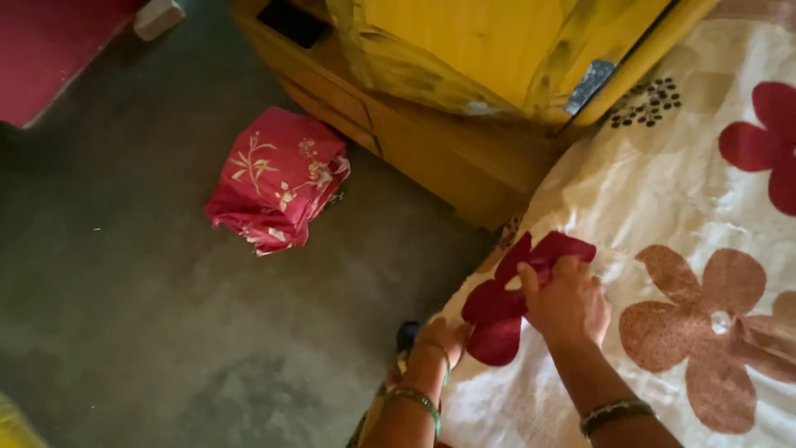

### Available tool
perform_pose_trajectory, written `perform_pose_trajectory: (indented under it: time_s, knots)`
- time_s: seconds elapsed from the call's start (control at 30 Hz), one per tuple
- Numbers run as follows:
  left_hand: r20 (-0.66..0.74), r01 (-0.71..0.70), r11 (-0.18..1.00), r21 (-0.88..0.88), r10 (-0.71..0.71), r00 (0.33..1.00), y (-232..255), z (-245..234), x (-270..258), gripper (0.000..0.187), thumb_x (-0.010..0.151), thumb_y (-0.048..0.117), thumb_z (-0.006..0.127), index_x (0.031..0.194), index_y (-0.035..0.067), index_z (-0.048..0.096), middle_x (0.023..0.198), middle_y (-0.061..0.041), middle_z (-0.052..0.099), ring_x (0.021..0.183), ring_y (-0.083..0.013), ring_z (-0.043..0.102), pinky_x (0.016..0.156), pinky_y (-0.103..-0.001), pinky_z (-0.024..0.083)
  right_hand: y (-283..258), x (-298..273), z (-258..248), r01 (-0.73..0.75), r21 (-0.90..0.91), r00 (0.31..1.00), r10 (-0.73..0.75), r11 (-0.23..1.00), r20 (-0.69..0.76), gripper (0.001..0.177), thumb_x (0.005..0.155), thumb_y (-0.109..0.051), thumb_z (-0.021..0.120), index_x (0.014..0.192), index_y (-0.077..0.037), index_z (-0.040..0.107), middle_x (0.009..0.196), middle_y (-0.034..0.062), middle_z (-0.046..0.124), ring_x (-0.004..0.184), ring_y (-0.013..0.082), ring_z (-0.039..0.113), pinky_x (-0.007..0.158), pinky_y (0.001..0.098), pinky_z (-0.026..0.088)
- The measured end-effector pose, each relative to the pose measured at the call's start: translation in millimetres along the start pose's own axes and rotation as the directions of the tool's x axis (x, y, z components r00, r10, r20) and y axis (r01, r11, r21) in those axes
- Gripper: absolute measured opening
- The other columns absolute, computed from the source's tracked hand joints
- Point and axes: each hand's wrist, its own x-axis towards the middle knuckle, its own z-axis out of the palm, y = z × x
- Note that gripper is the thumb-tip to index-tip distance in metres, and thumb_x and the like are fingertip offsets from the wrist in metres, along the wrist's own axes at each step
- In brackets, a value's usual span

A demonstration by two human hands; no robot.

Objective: The person is smoothing a bedsheet with their hands and tucking the edges under the mattress.

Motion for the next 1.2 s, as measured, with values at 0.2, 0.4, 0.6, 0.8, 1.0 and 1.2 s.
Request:
perform_pose_trajectory:
  time_s: [0.2,0.4,0.6,0.8,1.0,1.2]
  knots:
    - [-0.082,0.128,0.991,-0.035,-0.131,0.988,3,-15,-12,0.043,0.103,0.04,0.046,0.122,0.007,0.066,0.128,-0.019,0.064,0.12,-0.0387,0.061,0.102,-0.048,0.049,-17,21,8,-0.104,0.062,0.977,0.09,0.993,0.194,0.042,0.105,-0.048,0.047,0.119,-0.015,0.068,0.117,0.0157,0.074,0.108,0.0383,0.071,0.091,0.052,0.056]
    - [-0.1,0.295,0.954,0.052,-0.289,0.952,41,-70,-37,0.042,0.101,0.041,0.054,0.127,0.009,0.062,0.133,-0.018,0.06,0.123,-0.0365,0.059,0.104,-0.046,0.049,-4,25,43,0.223,-0.135,0.962,-0.196,0.965,0.189,0.032,0.092,-0.03,0.051,0.117,-0.023,0.07,0.121,0.007,0.072,0.109,0.0313,0.071,0.087,0.0462,0.059]
    - [-0.189,0.073,0.995,-0.063,-0.084,0.978,151,-104,-30,0.047,0.096,0.041,0.063,0.134,0.015,0.059,0.136,-0.016,0.058,0.125,-0.0351,0.057,0.105,-0.044,0.047,9,83,-11,-0.136,0.226,0.989,0.117,0.965,0.093,0.045,0.108,-0.043,0.05,0.132,-0.007,0.062,0.117,0.0173,0.07,0.099,0.0312,0.071,0.087,0.0481,0.059]
    - [-0.073,-0.204,0.979,0.02,0.204,0.976,250,-88,1,0.062,0.099,0.035,0.061,0.15,0.007,0.041,0.13,-0.024,0.062,0.12,-0.0409,0.06,0.103,-0.049,0.048,57,150,-22,0.104,0.392,0.935,0.044,0.914,-0.352,0.073,0.09,-0.046,0.074,0.138,0.005,0.053,0.125,0.034,0.057,0.112,0.0473,0.058,0.091,0.053,0.05]
    - [0.055,0.028,0.993,-0.116,-0.022,0.998,226,-77,7,0.049,0.108,0.04,0.042,0.149,0.014,0.039,0.132,-0.02,0.059,0.119,-0.034,0.062,0.102,-0.046,0.049,60,182,-4,-0.091,0.099,0.994,0.085,0.991,0.063,0.061,0.097,-0.055,0.062,0.121,0.002,0.065,0.117,0.0294,0.069,0.11,0.0452,0.067,0.092,0.0545,0.054]
    - [-0.186,-0.184,0.974,0.13,0.206,0.961,204,-47,23,0.048,0.107,0.038,0.046,0.145,0.009,0.043,0.129,-0.018,0.062,0.123,-0.0348,0.058,0.103,-0.046,0.046,61,209,34,-0.117,0.222,0.993,0.108,0.968,0.05,0.039,0.104,-0.04,0.051,0.109,-0.01,0.076,0.107,0.0224,0.077,0.105,0.0413,0.072,0.094,0.0528,0.054]
